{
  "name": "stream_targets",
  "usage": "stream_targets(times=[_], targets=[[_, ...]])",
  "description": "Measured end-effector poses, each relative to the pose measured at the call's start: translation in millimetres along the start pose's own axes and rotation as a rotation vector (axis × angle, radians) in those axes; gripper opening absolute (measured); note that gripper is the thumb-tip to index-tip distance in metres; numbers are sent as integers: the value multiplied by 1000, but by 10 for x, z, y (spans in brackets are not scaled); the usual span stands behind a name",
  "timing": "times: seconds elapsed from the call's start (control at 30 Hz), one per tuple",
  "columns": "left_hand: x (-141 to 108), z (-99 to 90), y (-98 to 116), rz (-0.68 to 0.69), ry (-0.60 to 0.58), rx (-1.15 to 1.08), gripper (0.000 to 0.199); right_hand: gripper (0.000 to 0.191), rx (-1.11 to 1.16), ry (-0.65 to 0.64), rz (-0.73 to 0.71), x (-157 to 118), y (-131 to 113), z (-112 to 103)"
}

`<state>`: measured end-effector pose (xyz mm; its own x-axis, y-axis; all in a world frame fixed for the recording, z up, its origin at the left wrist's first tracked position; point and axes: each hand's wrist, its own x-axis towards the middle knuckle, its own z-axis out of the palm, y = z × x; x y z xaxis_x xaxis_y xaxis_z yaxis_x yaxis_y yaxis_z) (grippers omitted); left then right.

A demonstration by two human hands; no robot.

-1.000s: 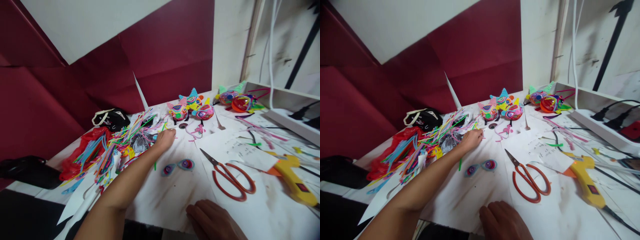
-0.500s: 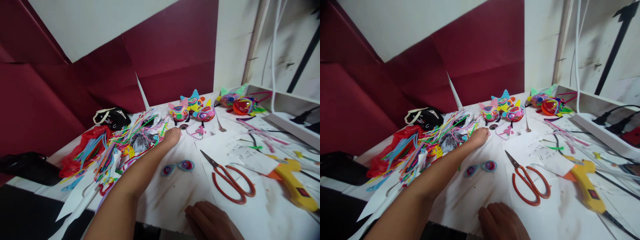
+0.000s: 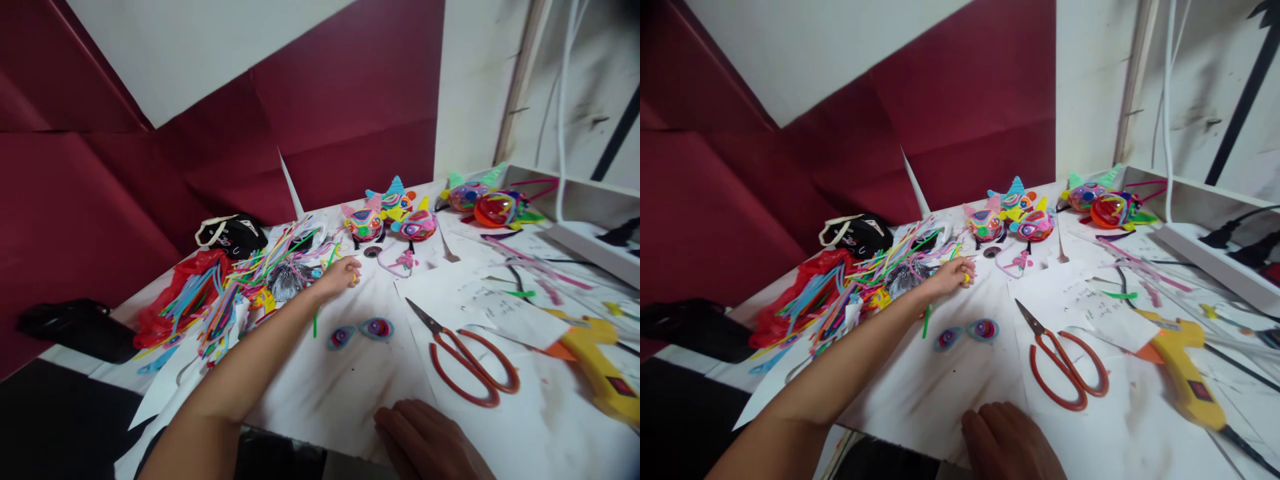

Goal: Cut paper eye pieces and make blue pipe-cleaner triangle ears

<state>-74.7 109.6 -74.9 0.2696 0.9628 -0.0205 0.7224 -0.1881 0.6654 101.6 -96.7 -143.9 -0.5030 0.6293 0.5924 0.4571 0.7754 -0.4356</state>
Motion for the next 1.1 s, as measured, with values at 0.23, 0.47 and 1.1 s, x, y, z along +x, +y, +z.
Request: stream_targets(times=[0.23,0.47,1.1], targets=[[-195,161,-10,206,-64,-19,50,20,2,14,14,-8,-25,-4],[-265,168,79,314,-38,154,25,21,3,20,12,-10,-22,-8],[-103,313,252,416,-90,366,8,18,2,-9,26,11,-50,-32]])
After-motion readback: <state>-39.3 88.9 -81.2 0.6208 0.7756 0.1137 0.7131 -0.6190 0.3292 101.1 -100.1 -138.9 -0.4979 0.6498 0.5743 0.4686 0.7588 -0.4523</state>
